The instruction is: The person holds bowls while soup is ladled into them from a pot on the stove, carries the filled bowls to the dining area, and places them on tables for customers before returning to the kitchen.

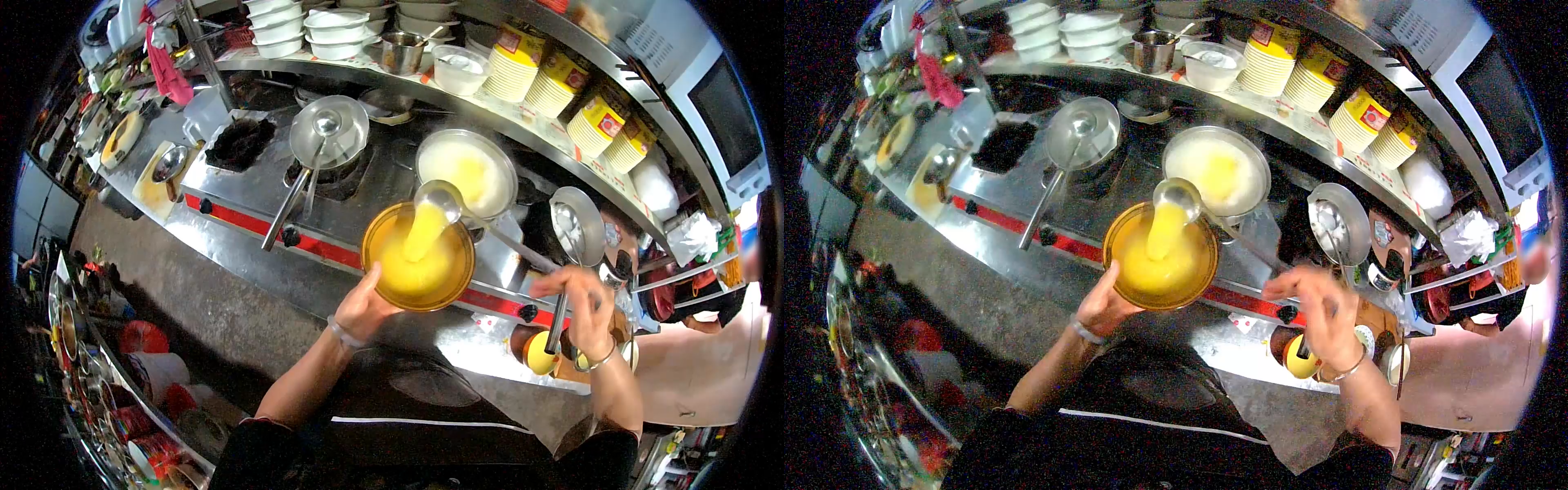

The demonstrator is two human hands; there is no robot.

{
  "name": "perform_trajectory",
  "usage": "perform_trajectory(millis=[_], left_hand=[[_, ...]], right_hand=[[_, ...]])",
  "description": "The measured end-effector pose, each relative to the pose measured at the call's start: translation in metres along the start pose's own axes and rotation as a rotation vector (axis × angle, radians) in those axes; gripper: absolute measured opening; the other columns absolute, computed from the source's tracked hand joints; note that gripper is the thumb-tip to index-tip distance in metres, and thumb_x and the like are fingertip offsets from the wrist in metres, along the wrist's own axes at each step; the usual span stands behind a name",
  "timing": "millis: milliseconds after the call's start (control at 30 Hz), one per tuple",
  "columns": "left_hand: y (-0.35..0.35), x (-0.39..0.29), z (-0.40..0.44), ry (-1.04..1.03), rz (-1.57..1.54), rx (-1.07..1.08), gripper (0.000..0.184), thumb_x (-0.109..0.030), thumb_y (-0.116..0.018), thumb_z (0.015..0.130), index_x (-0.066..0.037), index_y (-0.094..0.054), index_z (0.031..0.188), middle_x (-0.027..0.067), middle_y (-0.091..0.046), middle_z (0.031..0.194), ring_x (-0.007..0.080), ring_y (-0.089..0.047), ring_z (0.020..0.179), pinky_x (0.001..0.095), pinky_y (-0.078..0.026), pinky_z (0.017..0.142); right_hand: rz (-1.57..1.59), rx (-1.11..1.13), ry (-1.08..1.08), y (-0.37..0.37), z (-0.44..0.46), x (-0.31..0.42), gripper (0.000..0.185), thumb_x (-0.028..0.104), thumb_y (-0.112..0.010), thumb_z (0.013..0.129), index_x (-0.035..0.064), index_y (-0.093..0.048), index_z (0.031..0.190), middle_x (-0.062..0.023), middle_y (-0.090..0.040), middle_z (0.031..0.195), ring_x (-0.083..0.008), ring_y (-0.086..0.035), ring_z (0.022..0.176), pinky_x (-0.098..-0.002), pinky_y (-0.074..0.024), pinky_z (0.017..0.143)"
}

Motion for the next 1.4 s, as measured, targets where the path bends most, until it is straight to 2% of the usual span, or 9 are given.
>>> perform_trajectory(millis=[67,300,533,867,967,1100,1167,1300,1400], left_hand=[[0.001,0.0,0.0,-0.012,0.012,0.005,0.055,-0.041,-0.027,0.098,-0.008,-0.021,0.142,0.014,-0.032,0.143,0.0312,-0.033,0.131,0.0528,-0.028,0.105],[0.0,-0.006,-0.006,-0.018,0.023,-0.031,0.051,-0.034,-0.026,0.1,-0.001,-0.026,0.138,0.0162,-0.039,0.136,0.0277,-0.043,0.123,0.0431,-0.036,0.102],[-0.005,-0.008,-0.008,-0.02,0.006,-0.047,0.05,-0.033,-0.024,0.1,0.002,-0.026,0.137,0.0187,-0.041,0.133,0.0289,-0.044,0.122,0.0408,-0.036,0.101],[-0.006,-0.007,-0.006,-0.047,-0.068,-0.021,0.049,-0.03,-0.025,0.1,0.003,-0.024,0.137,0.0183,-0.039,0.135,0.0288,-0.039,0.126,0.0431,-0.033,0.104],[-0.006,-0.006,-0.001,-0.077,-0.016,0.033,0.056,-0.041,-0.028,0.098,-0.006,-0.02,0.142,0.0152,-0.029,0.144,0.0304,-0.031,0.132,0.0508,-0.024,0.108],[0.004,-0.003,0.001,-0.021,-0.06,-0.013,0.055,-0.039,-0.028,0.098,-0.006,-0.021,0.141,0.0141,-0.031,0.143,0.0296,-0.032,0.131,0.0506,-0.025,0.107],[0.003,-0.005,0.0,-0.013,-0.109,-0.037,0.051,-0.035,-0.028,0.099,-0.004,-0.023,0.14,0.0141,-0.036,0.14,0.0274,-0.037,0.128,0.0482,-0.03,0.105],[0.013,-0.001,0.002,-0.02,-0.098,-0.015,0.052,-0.037,-0.028,0.099,-0.005,-0.023,0.14,0.0148,-0.037,0.139,0.0273,-0.038,0.127,0.0481,-0.032,0.104],[0.01,-0.007,-0.002,-0.048,-0.014,-0.04,0.053,-0.039,-0.028,0.099,-0.005,-0.024,0.14,0.0155,-0.038,0.137,0.0276,-0.04,0.126,0.0481,-0.034,0.102]], right_hand=[[-0.508,0.153,0.323,-0.006,0.0,0.018,0.012,0.002,-0.052,0.086,-0.0004,-0.058,0.096,-0.014,-0.066,0.081,-0.0251,-0.067,0.07,-0.033,-0.0531,0.065],[-0.748,0.126,0.114,0.006,0.036,-0.033,0.012,0.009,-0.052,0.09,-0.0007,-0.056,0.096,-0.0145,-0.065,0.075,-0.0251,-0.066,0.065,-0.0333,-0.0518,0.057],[0.214,-0.319,-0.519,0.033,0.057,-0.09,0.037,0.031,-0.043,0.092,-0.0048,-0.051,0.1,-0.0221,-0.064,0.078,-0.0272,-0.066,0.066,-0.0335,-0.0555,0.059],[0.262,-0.46,-0.507,0.049,0.05,-0.044,0.03,0.025,-0.041,0.092,-0.003,-0.053,0.096,-0.0221,-0.063,0.074,-0.0274,-0.066,0.062,-0.0341,-0.0547,0.055],[0.297,-0.458,-0.484,0.041,0.046,-0.024,0.026,0.023,-0.041,0.091,-0.0012,-0.052,0.094,-0.02,-0.062,0.071,-0.026,-0.064,0.058,-0.033,-0.0531,0.055],[0.335,-0.439,-0.484,0.022,0.032,-0.015,0.026,0.023,-0.042,0.092,-0.0003,-0.051,0.095,-0.0189,-0.062,0.07,-0.026,-0.063,0.057,-0.0335,-0.0523,0.055],[0.356,-0.369,-0.44,0.01,0.02,-0.018,0.031,0.029,-0.042,0.094,-0.0005,-0.05,0.097,-0.019,-0.062,0.072,-0.028,-0.064,0.059,-0.0359,-0.053,0.058],[0.339,-0.107,-0.146,-0.011,-0.001,-0.01,0.021,0.015,-0.042,0.095,-0.0019,-0.053,0.101,-0.0199,-0.065,0.083,-0.0265,-0.066,0.072,-0.0358,-0.0551,0.067],[-0.338,0.208,0.286,-0.017,-0.002,0.01,0.016,0.005,-0.045,0.09,-0.0012,-0.056,0.099,-0.017,-0.066,0.085,-0.0256,-0.066,0.072,-0.0324,-0.0532,0.064]])
Point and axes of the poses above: each hand's wrist, its own z-axis towards the middle knuckle, its own y-axis out of the back of the hand, x = y × z, the point moved 5 cm from there along z, towards the middle knuckle
